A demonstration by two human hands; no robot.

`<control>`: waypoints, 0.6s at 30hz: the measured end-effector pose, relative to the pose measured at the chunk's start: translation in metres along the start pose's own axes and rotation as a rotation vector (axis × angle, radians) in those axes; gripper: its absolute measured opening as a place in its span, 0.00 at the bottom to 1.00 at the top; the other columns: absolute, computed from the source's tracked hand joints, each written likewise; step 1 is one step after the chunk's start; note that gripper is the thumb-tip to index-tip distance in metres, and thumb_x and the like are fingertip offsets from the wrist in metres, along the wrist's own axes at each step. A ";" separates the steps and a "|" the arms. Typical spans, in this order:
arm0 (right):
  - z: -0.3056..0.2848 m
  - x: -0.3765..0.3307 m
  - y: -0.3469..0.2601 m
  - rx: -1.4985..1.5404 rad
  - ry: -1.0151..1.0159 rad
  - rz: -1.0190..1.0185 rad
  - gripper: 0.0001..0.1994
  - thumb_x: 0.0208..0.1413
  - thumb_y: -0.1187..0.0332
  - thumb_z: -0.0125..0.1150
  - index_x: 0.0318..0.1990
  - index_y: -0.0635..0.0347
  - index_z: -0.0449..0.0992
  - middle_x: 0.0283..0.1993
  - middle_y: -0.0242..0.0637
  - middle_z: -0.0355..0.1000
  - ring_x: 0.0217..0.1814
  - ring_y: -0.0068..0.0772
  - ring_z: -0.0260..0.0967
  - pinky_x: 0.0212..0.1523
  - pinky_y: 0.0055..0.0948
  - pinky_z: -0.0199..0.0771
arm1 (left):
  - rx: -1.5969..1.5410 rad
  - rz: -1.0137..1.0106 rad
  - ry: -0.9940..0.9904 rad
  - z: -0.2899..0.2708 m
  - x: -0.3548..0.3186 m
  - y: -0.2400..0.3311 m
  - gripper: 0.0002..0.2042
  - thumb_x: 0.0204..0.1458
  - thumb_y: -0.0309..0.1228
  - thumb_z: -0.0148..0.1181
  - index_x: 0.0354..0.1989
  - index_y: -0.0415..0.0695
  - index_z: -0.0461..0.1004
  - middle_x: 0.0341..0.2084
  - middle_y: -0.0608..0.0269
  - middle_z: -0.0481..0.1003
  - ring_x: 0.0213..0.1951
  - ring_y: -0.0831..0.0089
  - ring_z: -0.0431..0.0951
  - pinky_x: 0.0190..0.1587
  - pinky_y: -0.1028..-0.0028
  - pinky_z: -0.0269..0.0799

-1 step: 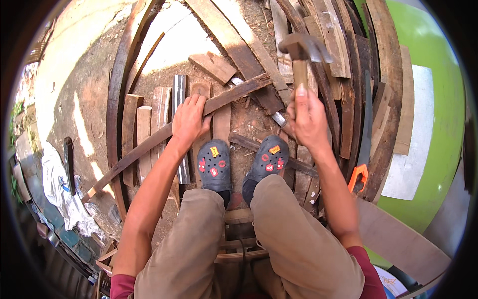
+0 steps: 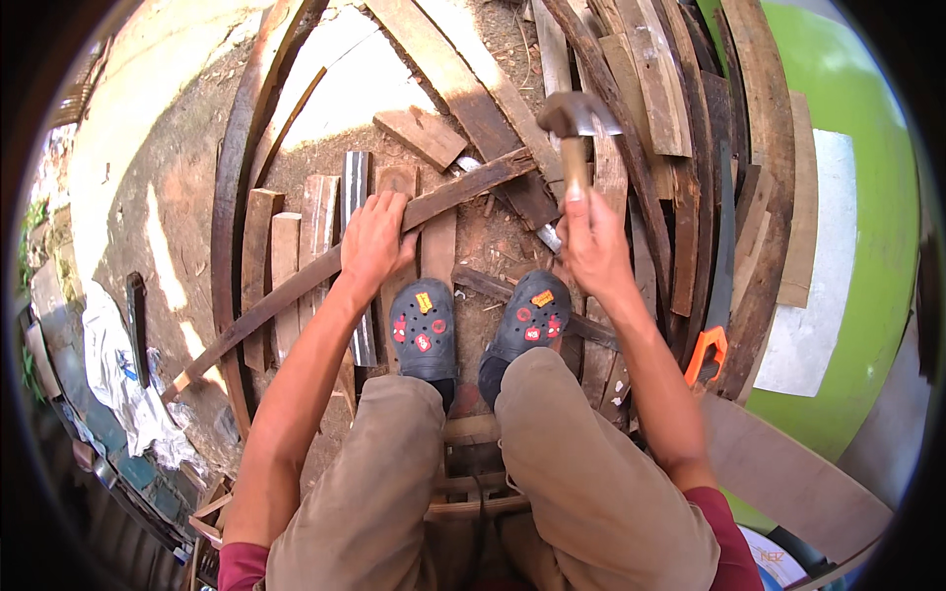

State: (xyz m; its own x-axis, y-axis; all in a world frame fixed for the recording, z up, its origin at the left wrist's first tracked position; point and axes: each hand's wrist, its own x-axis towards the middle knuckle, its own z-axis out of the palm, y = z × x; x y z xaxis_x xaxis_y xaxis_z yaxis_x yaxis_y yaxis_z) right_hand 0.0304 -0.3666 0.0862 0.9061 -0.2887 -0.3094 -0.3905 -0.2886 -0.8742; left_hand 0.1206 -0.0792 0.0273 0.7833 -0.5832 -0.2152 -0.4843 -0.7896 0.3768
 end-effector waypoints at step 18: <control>-0.002 -0.010 0.015 0.060 -0.051 0.351 0.23 0.72 0.47 0.41 0.36 0.59 0.68 0.21 0.28 0.63 0.15 0.19 0.57 0.16 0.24 0.58 | 0.061 -0.024 0.021 0.004 0.005 -0.003 0.32 0.43 0.31 0.68 0.60 0.42 0.67 0.47 0.56 0.73 0.52 0.59 0.72 0.54 0.62 0.70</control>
State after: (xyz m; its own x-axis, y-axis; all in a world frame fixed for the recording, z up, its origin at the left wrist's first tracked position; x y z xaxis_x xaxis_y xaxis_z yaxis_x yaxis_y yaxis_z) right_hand 0.0155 -0.3695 0.0767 0.7261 -0.3147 -0.6113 -0.6702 -0.1254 -0.7315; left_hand 0.1242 -0.0810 0.0213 0.8026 -0.5602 -0.2048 -0.4874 -0.8139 0.3162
